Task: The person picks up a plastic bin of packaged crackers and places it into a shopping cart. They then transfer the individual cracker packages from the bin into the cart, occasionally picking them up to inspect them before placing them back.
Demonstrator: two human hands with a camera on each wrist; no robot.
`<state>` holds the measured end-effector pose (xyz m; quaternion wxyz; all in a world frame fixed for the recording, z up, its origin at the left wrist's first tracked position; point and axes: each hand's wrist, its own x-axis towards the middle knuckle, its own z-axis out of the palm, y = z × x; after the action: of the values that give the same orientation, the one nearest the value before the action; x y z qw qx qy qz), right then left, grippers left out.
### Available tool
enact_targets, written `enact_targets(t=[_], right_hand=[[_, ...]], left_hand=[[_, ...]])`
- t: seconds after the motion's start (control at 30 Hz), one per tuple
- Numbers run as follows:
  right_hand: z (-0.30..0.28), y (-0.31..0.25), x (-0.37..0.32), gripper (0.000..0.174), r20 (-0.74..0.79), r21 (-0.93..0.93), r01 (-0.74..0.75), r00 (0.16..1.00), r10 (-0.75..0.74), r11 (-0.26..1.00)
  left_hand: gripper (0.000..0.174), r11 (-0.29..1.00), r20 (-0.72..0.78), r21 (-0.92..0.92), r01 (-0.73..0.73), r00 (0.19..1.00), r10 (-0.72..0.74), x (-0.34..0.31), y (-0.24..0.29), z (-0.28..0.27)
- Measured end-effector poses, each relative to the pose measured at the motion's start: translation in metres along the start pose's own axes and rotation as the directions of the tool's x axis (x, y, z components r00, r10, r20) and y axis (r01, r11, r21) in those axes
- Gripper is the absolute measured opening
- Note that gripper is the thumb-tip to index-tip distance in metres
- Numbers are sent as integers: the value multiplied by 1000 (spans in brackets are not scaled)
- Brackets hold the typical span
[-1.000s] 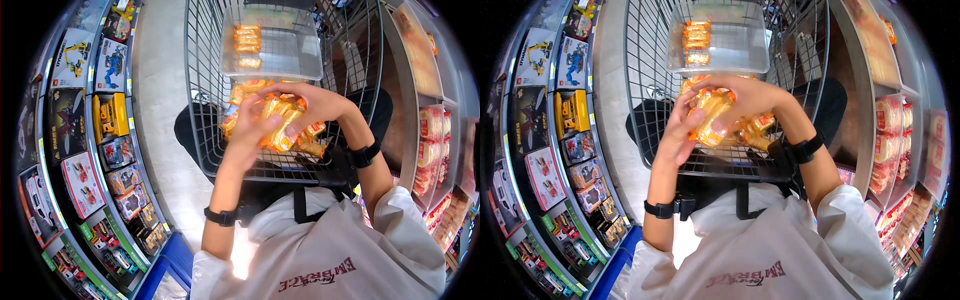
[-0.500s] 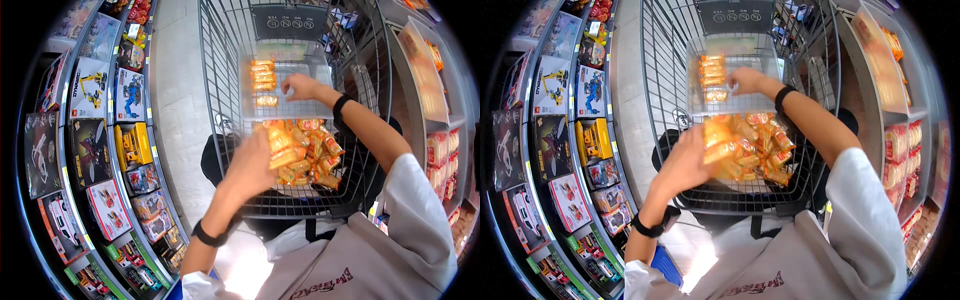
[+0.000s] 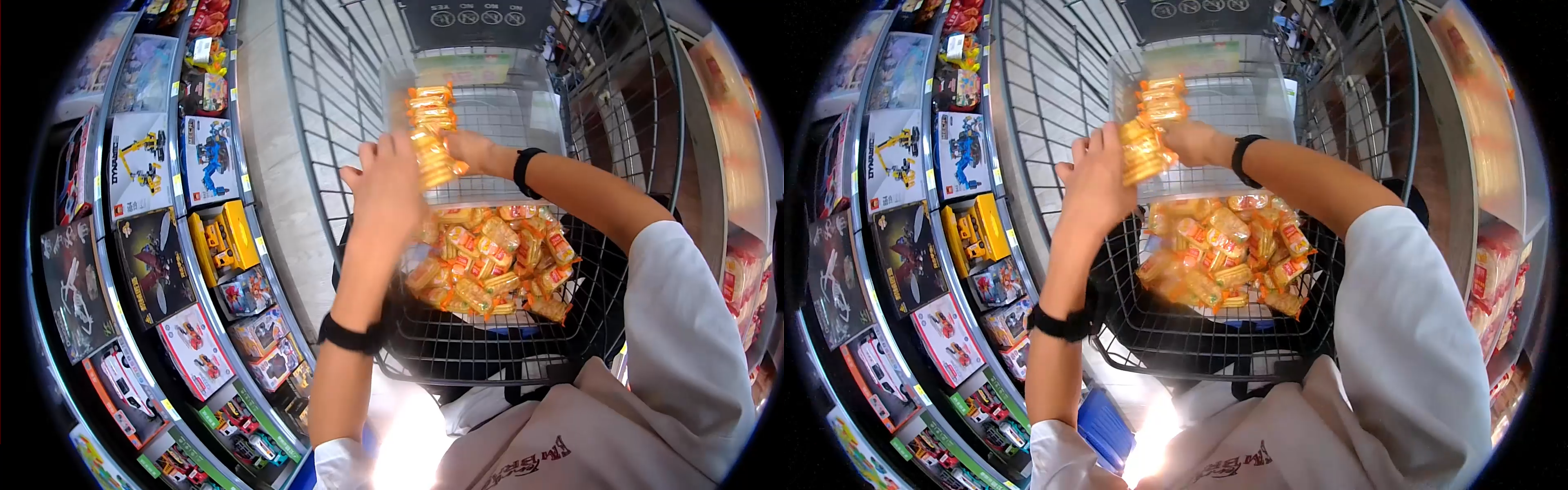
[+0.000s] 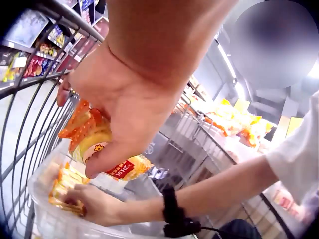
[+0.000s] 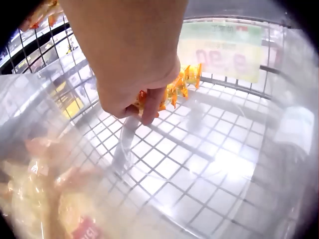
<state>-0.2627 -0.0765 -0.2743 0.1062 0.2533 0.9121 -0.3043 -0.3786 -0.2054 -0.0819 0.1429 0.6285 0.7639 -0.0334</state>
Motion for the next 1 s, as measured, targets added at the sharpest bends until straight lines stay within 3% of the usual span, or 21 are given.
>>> enact_targets(t=[0.07, 0.1, 0.13, 0.17, 0.2, 0.27, 0.33, 0.37, 0.43, 0.47, 0.53, 0.6, 0.63, 0.67, 0.73, 0.77, 0.83, 0.87, 0.93, 0.97, 1.0], right_hand=[[-7, 6, -9, 37, -142, 152, 100, 987, -78, 983], [-6, 5, -4, 32, -170, 269, 6, 985, 42, 963], [-6, 9, -8, 32, -176, 279, 0, 983, 51, 960], [-7, 12, -10, 32, -367, 323, 218, 926, -90, 921], [-9, 12, -12, 32, -551, 316, 432, 808, -208, 845], [-8, 18, -5, 26, -566, 252, 359, 808, -163, 899], [0, 34, 0, 20, -369, 346, 110, 929, 27, 932], [7, 40, 7, 20, -368, 353, 101, 929, 39, 930], [21, 52, 23, 19, -557, 276, 178, 830, 7, 945], [25, 55, 24, 19, -555, 281, 172, 832, 14, 944], [20, 55, 19, 24, -391, 478, 38, 904, 174, 878], [17, 54, 16, 29, -362, 526, -30, 896, 256, 850], [19, 51, 15, 33, -326, 574, -95, 885, 333, 813], [19, 48, 16, 33, -319, 578, -95, 888, 331, 810], [7, 42, 13, 42, -164, 529, -291, 886, 433, 797], [1, 39, 5, 42, -155, 527, -298, 887, 435, 796], [-14, 32, -7, 54, 47, 703, -359, 885, 463, 614], [-12, 31, -6, 54, 50, 702, -357, 888, 457, 616], [-3, 35, -1, 58, 340, 799, -504, 829, 444, 329], [3, 35, 0, 61, 429, 820, -523, 831, 354, 235], [16, 36, 6, 61, 428, 818, -523, 832, 353, 240]], left_hand=[[63, 1000, 15, -20, -20, 1000, 20, 15, 6, 5], [63, 995, -4, 18, -101, 995, 102, 18, 8, 13], [63, 982, -23, 59, -180, 983, 181, 23, 10, 19], [65, 977, 28, 83, -198, 980, 197, 26, 10, 25], [65, 976, 32, 92, -197, 980, 195, 32, 7, 35], [64, 954, 158, 185, -236, 965, 208, 46, -3, 61], [65, 958, 192, 187, -219, 964, 183, 55, -2, 79], [67, 964, 222, 185, -191, 964, 149, 58, -1, 88], [68, 952, 244, 231, -201, 959, 144, 68, 0, 106], [68, 940, 256, 276, -202, 958, 130, 72, 0, 115], [67, 898, 289, 371, -238, 948, 132, 77, -2, 132], [66, 845, 316, 463, -266, 941, 124, 80, -5, 143], [61, 815, 238, 516, -265, 958, 161, 76, -6, 147], [56, 781, 160, 568, -259, 966, 203, 73, -8, 151], [53, 767, 181, 596, -238, 970, 160, 80, -9, 156], [51, 750, 199, 624, -219, 973, 119, 82, -8, 159], [51, 780, 187, 593, -202, 976, 111, 87, -10, 158], [50, 801, 175, 569, -187, 979, 104, 86, -14, 157], [50, 803, 177, 569, -179, 980, 93, 84, -13, 150], [50, 837, 171, 516, -182, 979, 107, 83, -12, 147], [50, 869, 166, 460, -182, 979, 117, 80, -13, 146]])
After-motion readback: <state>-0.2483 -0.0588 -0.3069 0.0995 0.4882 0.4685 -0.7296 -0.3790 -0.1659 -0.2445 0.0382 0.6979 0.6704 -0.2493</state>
